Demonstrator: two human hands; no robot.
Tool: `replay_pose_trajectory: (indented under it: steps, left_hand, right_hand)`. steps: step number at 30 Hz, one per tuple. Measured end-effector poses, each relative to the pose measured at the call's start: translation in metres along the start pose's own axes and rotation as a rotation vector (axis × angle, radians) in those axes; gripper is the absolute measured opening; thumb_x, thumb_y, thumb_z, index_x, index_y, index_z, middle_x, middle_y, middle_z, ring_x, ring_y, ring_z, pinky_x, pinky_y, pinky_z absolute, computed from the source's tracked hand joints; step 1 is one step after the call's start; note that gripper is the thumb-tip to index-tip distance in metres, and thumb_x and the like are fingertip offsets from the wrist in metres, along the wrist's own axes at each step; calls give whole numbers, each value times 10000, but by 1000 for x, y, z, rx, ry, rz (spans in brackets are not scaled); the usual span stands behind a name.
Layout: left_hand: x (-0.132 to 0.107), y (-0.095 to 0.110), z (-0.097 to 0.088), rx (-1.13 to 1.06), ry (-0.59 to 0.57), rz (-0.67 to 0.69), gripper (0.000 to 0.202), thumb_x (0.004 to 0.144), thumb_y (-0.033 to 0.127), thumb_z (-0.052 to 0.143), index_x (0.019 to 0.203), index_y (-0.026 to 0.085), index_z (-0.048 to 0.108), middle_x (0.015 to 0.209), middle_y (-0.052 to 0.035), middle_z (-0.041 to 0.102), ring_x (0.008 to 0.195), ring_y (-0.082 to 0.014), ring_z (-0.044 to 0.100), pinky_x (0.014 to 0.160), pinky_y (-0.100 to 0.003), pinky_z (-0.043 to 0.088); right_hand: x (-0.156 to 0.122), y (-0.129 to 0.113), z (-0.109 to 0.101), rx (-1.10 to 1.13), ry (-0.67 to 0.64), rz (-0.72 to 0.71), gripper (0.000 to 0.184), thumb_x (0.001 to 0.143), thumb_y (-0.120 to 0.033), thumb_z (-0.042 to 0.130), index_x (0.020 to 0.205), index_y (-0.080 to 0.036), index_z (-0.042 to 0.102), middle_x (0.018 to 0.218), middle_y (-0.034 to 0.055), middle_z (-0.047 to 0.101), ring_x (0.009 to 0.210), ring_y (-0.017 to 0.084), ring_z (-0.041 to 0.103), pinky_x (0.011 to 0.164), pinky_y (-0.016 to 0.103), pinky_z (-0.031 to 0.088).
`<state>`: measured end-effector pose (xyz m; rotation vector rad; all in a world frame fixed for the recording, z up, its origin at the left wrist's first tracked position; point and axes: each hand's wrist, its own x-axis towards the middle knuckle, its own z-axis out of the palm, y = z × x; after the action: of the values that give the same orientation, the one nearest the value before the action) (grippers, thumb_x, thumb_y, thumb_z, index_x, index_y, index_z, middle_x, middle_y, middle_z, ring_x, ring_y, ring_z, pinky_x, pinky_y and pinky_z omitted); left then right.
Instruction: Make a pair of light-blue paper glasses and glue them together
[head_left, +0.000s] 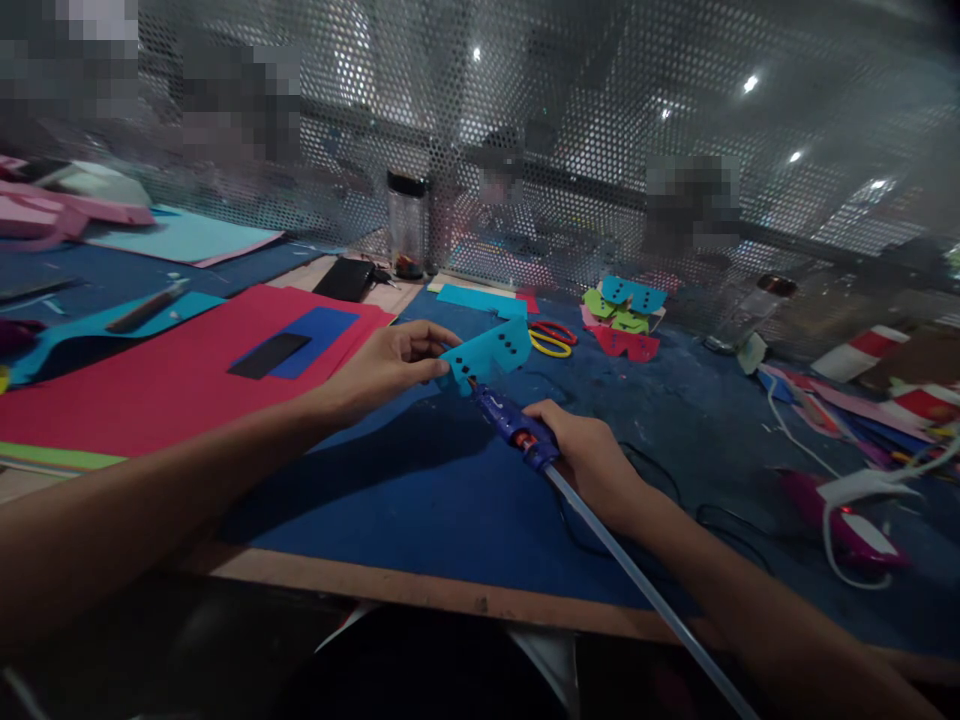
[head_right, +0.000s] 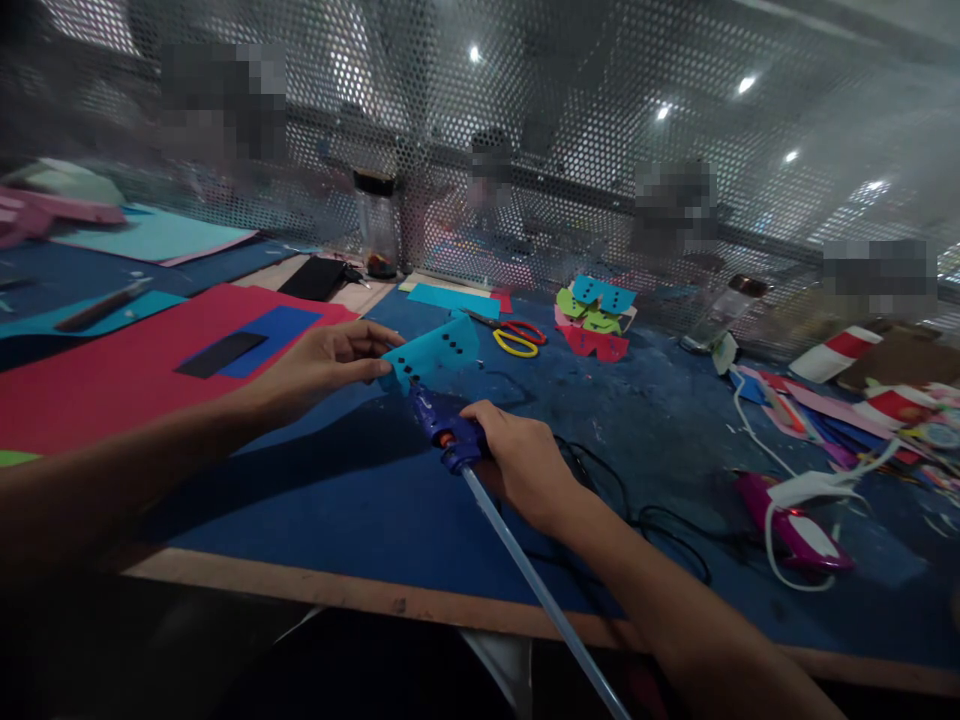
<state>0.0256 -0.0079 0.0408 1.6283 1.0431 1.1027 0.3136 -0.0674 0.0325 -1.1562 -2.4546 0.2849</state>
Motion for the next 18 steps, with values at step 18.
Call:
replay_pose_trajectory:
  steps: [18]
  left_hand:
    - [-1,3,0,-6,7,-9,350,780,283,805,1101,174,717,916,-55,767,794,-180,692,692,-305,532]
  right_hand:
    - [0,0,0,-3,26,-15,298,878,-147,589,1165,-228,588,929,32,762,764,219,703,670,262,392]
